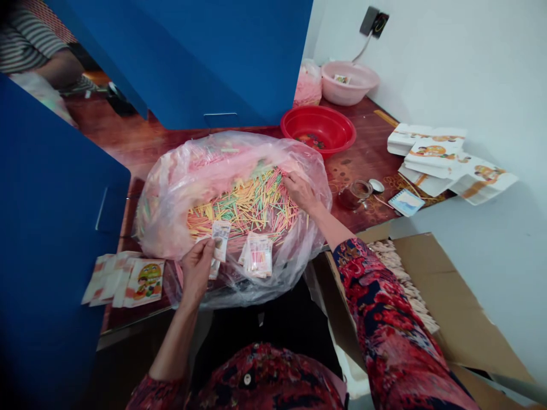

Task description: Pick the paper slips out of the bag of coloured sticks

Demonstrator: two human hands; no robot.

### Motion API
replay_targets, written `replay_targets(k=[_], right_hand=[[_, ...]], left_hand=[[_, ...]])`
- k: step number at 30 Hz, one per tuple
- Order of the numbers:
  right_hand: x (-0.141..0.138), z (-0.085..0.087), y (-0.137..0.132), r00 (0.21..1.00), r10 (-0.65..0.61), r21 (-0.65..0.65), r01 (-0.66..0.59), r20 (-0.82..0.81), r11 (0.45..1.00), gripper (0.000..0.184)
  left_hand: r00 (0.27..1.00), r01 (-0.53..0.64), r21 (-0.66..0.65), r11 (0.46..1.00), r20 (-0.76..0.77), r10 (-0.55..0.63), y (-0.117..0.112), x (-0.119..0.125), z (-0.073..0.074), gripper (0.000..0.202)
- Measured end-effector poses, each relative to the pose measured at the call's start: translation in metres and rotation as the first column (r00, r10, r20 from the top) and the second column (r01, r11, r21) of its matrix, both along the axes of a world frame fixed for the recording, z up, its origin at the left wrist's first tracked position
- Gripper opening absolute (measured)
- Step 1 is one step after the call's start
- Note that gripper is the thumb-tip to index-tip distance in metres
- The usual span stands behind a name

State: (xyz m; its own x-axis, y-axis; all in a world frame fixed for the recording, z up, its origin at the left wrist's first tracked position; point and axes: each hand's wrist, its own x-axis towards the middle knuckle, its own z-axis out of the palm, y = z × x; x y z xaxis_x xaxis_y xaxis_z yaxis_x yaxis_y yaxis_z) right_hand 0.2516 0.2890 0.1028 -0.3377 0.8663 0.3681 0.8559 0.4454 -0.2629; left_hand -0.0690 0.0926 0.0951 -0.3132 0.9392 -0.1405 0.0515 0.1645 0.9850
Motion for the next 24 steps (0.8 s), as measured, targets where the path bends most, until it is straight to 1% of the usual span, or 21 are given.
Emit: replay_targets(k=[2,4,5,7,8,9,10,11,14,16,20,22,24], right_hand=[[-0.003,0.009,-0.008,0.984,-0.079,0.005,0.080,-0.159,0.997,0.022],[-0.007,0.017,-0.016,0.934,-0.148,-0.071,0.132,-0.326,0.989,0.017],[-0.009,0.020,-0.020,0.899,-0.178,-0.145,0.130,-0.401,0.981,0.016],[-0.015,0.023,-0.027,0.836,-0.231,-0.315,0.074,-0.498,0.946,0.016],[-0.020,0.022,-0.032,0.821,-0.250,-0.383,0.041,-0.514,0.923,0.016],[-0.025,0.019,-0.036,0.820,-0.258,-0.424,0.021,-0.511,0.906,0.015],[-0.032,0.016,-0.041,0.833,-0.250,-0.432,0.016,-0.493,0.902,0.014],[-0.038,0.012,-0.046,0.856,-0.228,-0.408,0.021,-0.464,0.913,0.013],[-0.056,-0.001,-0.059,0.923,-0.106,-0.256,0.009,-0.369,0.967,0.010],[-0.063,-0.007,-0.064,0.941,-0.041,-0.194,-0.026,-0.335,0.981,0.008],[-0.062,-0.009,-0.064,0.941,0.003,-0.203,-0.076,-0.338,0.976,0.009],[-0.058,-0.007,-0.063,0.943,0.026,-0.227,-0.106,-0.331,0.968,0.014],[-0.055,-0.004,-0.062,0.935,0.014,-0.246,-0.108,-0.353,0.963,0.017]], left_hand=[[1.000,-0.015,0.022,1.000,0.018,0.014,-0.001,0.000,-0.002,0.039],[0.999,-0.020,0.032,0.999,0.040,0.019,0.000,0.002,-0.003,0.040],[0.999,-0.022,0.035,0.999,0.050,0.021,0.000,0.003,-0.003,0.040],[0.998,-0.024,0.037,0.999,0.062,0.022,0.000,0.006,-0.002,0.039],[0.998,-0.026,0.038,0.999,0.063,0.024,0.000,0.007,-0.001,0.039],[0.998,-0.028,0.039,0.999,0.059,0.026,-0.001,0.009,0.000,0.038],[0.998,-0.030,0.041,0.999,0.049,0.028,-0.001,0.011,0.001,0.038],[0.999,-0.029,0.042,0.999,0.036,0.028,-0.002,0.012,0.002,0.037],[1.000,-0.018,0.039,0.999,0.008,0.018,-0.004,0.015,0.005,0.039],[1.000,-0.012,0.035,0.999,0.011,0.011,-0.006,0.017,0.005,0.040],[0.999,-0.008,0.033,0.999,0.048,0.006,-0.006,0.020,0.005,0.040],[0.997,-0.007,0.041,0.999,0.073,0.004,-0.005,0.023,0.006,0.040],[0.996,-0.003,0.049,0.999,0.090,-0.002,-0.004,0.025,0.007,0.040]])
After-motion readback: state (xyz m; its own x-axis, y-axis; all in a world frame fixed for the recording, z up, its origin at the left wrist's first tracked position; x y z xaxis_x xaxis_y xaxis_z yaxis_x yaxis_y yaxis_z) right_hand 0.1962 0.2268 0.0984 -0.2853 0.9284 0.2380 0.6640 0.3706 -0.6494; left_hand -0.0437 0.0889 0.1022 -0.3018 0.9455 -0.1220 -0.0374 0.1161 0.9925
